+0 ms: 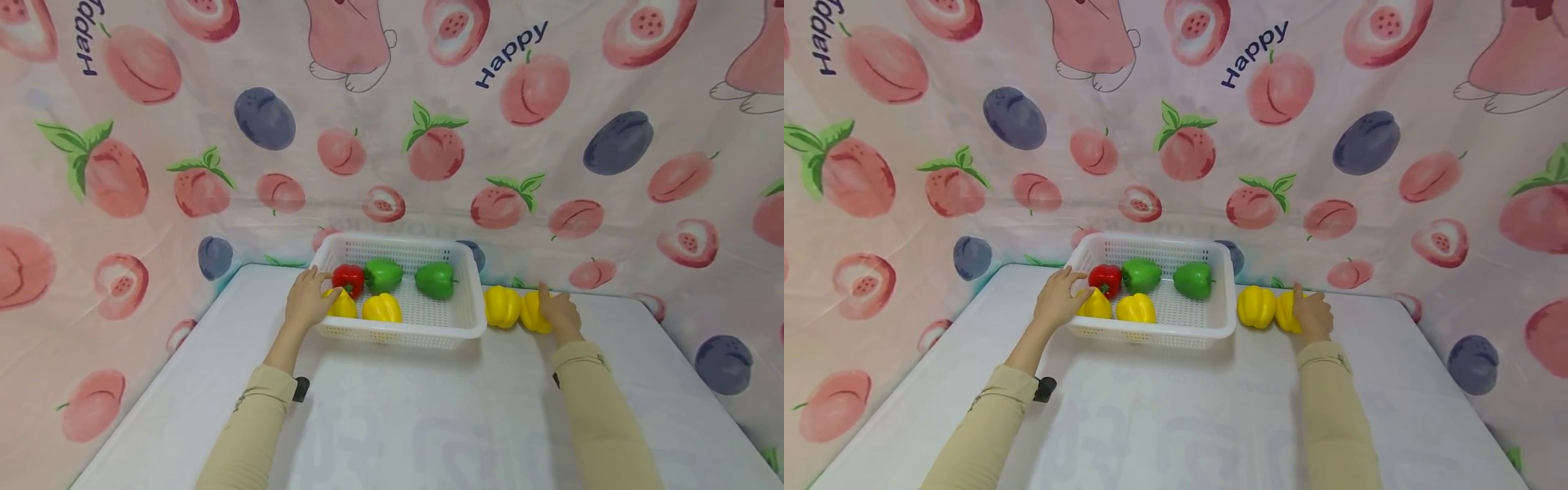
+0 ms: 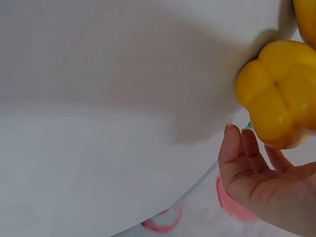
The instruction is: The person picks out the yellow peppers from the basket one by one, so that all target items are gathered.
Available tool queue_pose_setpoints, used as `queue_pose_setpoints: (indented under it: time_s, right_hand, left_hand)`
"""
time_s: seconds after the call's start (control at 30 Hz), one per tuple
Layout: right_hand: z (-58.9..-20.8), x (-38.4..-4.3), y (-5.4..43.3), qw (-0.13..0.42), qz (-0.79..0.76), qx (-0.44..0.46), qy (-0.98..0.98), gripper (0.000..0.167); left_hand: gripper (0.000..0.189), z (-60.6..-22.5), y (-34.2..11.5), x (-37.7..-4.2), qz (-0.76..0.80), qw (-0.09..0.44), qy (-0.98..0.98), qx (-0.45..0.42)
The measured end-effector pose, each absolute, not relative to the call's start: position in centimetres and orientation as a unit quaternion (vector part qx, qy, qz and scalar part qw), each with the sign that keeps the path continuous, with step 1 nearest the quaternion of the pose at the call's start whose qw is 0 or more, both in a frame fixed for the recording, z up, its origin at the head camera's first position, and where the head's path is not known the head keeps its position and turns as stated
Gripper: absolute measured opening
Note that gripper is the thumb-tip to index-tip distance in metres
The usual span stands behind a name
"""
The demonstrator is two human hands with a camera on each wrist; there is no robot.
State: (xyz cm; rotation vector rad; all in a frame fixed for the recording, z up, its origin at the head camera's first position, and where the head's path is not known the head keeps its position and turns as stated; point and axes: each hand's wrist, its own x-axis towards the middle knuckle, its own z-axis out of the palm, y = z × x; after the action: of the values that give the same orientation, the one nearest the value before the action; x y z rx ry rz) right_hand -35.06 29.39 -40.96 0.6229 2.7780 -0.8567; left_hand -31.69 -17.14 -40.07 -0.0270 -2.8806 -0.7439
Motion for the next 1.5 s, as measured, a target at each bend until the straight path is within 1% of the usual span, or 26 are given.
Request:
queue_pose_setpoints:
  time_s: [0.2, 0.4, 0.57, 0.77, 1.07, 1.3, 1.5]
  right_hand:
    - [-41.0, -34.8, 29.9, 0.087, -0.293, 0.194, 0.932, 0.09]
    - [-41.2, -34.8, 30.6, 0.078, -0.28, 0.193, 0.937, 0.09]
    - [-41.3, -34.6, 30.8, 0.081, -0.268, 0.181, 0.943, 0.086]
    - [-41.6, -34.5, 30.8, 0.071, -0.269, 0.18, 0.944, 0.08]
    - [-41.4, -34.2, 30.7, 0.062, -0.278, 0.184, 0.941, 0.079]
    - [-41.5, -33.7, 30.8, 0.053, -0.288, 0.174, 0.94, 0.073]
    - [-41.4, -33.5, 30.6, 0.052, -0.289, 0.167, 0.941, 0.077]
  left_hand:
    - [0.05, -39.9, -17.2, -31.6, -0.251, 0.08, -0.965, -0.011]
    - [0.05, -40.1, -17.1, -31.8, -0.253, 0.075, -0.964, -0.01]
    - [0.05, -40.1, -17.1, -31.7, -0.252, 0.076, -0.965, -0.011]
    - [0.049, -40.0, -17.1, -31.8, -0.249, 0.084, -0.965, -0.019]
    - [0.049, -40.0, -17.1, -31.6, -0.249, 0.081, -0.965, -0.02]
    - [0.049, -40.2, -17.2, -31.5, -0.25, 0.077, -0.965, -0.015]
    - [0.049, -40.0, -17.1, -31.6, -0.252, 0.08, -0.964, -0.017]
